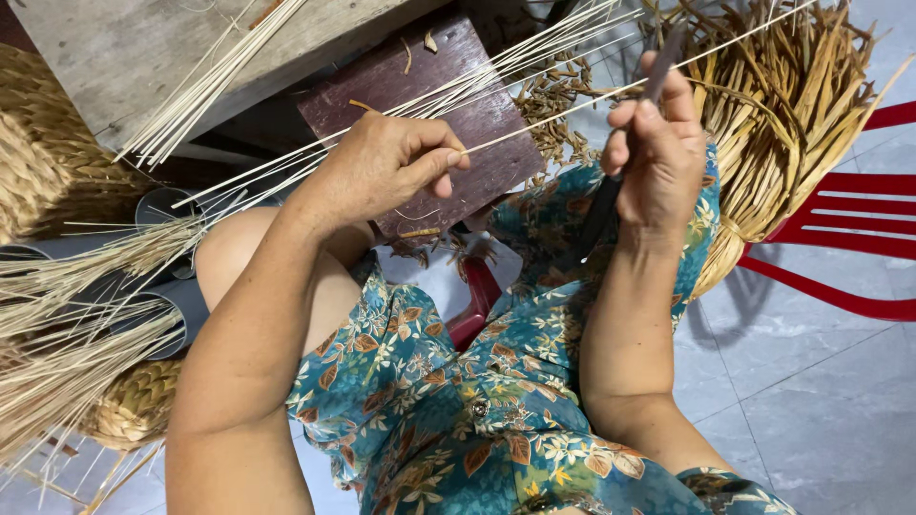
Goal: The person sits on a low stool and shaves thin strips from slender bamboo sticks with a small knife, drawing the blade along each stick over a wooden board on their lap and setting finished sticks aside with the pile of raw stalks.
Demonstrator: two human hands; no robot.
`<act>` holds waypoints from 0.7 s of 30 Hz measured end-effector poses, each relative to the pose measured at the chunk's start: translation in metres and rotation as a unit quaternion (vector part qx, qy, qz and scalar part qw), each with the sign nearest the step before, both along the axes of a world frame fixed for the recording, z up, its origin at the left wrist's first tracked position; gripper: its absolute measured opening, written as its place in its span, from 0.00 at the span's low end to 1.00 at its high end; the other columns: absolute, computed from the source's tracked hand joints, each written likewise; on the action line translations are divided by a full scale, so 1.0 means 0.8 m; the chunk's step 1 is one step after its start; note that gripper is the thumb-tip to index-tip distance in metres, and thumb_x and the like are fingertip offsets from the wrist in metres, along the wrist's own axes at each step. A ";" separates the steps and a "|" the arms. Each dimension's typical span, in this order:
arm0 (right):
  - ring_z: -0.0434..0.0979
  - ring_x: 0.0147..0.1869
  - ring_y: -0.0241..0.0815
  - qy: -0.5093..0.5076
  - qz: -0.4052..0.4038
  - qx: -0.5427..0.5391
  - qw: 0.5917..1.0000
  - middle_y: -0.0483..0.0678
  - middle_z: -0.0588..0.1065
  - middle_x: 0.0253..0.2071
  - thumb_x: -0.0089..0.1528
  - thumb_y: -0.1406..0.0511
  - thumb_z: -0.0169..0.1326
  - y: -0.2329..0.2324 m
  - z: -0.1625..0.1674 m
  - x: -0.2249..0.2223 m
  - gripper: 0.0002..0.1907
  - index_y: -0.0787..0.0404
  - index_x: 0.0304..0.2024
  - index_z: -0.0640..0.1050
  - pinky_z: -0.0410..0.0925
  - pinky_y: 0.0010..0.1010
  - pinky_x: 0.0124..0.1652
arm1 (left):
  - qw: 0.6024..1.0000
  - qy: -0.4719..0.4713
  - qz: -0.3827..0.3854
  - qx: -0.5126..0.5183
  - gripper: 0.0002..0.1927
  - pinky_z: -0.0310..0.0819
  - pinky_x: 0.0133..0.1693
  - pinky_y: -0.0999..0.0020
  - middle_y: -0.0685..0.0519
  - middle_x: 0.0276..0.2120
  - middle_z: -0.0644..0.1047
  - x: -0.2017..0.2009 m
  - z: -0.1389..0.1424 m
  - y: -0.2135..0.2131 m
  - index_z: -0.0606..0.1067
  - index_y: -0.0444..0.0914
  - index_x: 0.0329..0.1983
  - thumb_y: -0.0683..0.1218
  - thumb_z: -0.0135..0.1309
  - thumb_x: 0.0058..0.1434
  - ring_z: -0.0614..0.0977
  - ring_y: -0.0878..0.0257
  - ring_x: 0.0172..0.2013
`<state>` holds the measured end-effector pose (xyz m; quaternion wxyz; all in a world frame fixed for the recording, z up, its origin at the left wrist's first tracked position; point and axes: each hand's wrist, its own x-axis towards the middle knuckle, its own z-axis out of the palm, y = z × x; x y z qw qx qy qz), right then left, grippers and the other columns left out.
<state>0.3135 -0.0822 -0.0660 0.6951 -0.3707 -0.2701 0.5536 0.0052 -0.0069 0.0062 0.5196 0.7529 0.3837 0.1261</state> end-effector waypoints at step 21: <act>0.75 0.27 0.37 -0.038 0.181 -0.072 0.980 0.55 0.79 0.38 0.70 0.69 0.54 -0.006 0.000 -0.099 0.25 0.64 0.69 0.65 0.70 0.23 0.29 | 0.988 -0.046 0.086 0.121 0.06 0.77 0.29 0.72 0.56 0.26 0.83 0.021 -0.020 -0.003 0.82 0.41 0.43 0.46 0.59 0.67 0.86 0.69 0.26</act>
